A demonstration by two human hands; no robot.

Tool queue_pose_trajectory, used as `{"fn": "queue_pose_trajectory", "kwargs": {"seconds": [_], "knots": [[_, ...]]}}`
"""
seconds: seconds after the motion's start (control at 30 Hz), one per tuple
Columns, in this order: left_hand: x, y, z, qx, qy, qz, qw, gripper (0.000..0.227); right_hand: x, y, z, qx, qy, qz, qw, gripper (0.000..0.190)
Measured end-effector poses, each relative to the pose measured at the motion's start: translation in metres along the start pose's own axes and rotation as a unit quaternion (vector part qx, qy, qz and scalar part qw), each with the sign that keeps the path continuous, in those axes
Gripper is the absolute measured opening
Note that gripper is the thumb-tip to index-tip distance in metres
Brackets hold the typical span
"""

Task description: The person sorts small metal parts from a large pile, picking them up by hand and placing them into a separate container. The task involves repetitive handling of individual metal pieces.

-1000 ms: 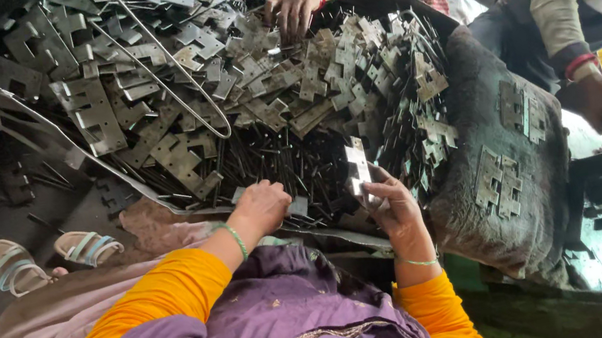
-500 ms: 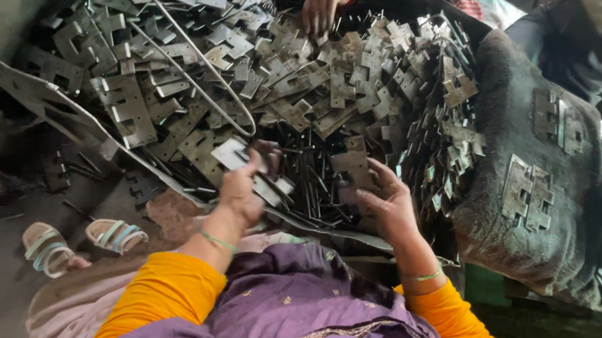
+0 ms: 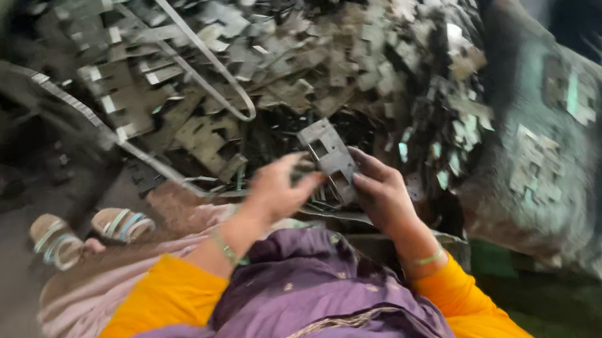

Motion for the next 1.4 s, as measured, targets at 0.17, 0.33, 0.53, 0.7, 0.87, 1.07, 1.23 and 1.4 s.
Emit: {"fn": "queue_pose_trajectory", "kwargs": {"seconds": [0.17, 0.33, 0.53, 0.7, 0.87, 1.07, 1.23, 1.4], "knots": [[-0.016, -0.058, -0.011, 0.079, 0.041, 0.519, 0.850, 0.038, -0.008, -0.037, -0.007, 0.053, -0.007, 0.087, 0.995, 0.062], [-0.058, -0.055, 0.004, 0.086, 0.050, 0.589, 0.802, 0.026, -0.039, -0.149, -0.028, 0.194, -0.203, -0.027, 0.959, 0.057], [-0.057, -0.066, 0.015, 0.055, 0.017, 0.611, 0.790, 0.031, -0.154, -0.332, -0.084, 0.470, -0.331, -0.705, 0.415, 0.056], [-0.052, -0.067, 0.013, 0.058, 0.042, 0.568, 0.820, 0.038, -0.173, -0.419, -0.130, 0.498, 0.016, -0.739, 0.453, 0.068], [-0.026, -0.068, 0.033, 0.100, 0.187, 0.202, 0.956, 0.039, -0.180, -0.370, -0.103, 0.451, 0.012, -0.754, 0.478, 0.039], [-0.002, -0.056, 0.049, -0.004, 0.050, -0.702, 0.711, 0.038, -0.112, -0.176, 0.013, 0.232, -0.161, -0.796, 0.535, 0.025], [-0.006, -0.101, 0.048, 0.071, 0.066, -0.767, 0.635, 0.038, -0.063, -0.130, 0.061, 0.218, -0.051, -0.834, 0.504, 0.045], [-0.031, -0.113, 0.042, 0.172, 0.010, -0.318, 0.932, 0.014, -0.058, -0.137, 0.073, 0.267, -0.054, -0.823, 0.498, 0.027]]}}
Point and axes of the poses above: each hand's wrist, its own z-axis towards the middle knuckle, its own y-axis out of the palm, x = y × z, the point moved 4 cm from there along z, towards the middle knuckle, and after that the axes turned 5 degrees about -x, right-handed, at the moved point
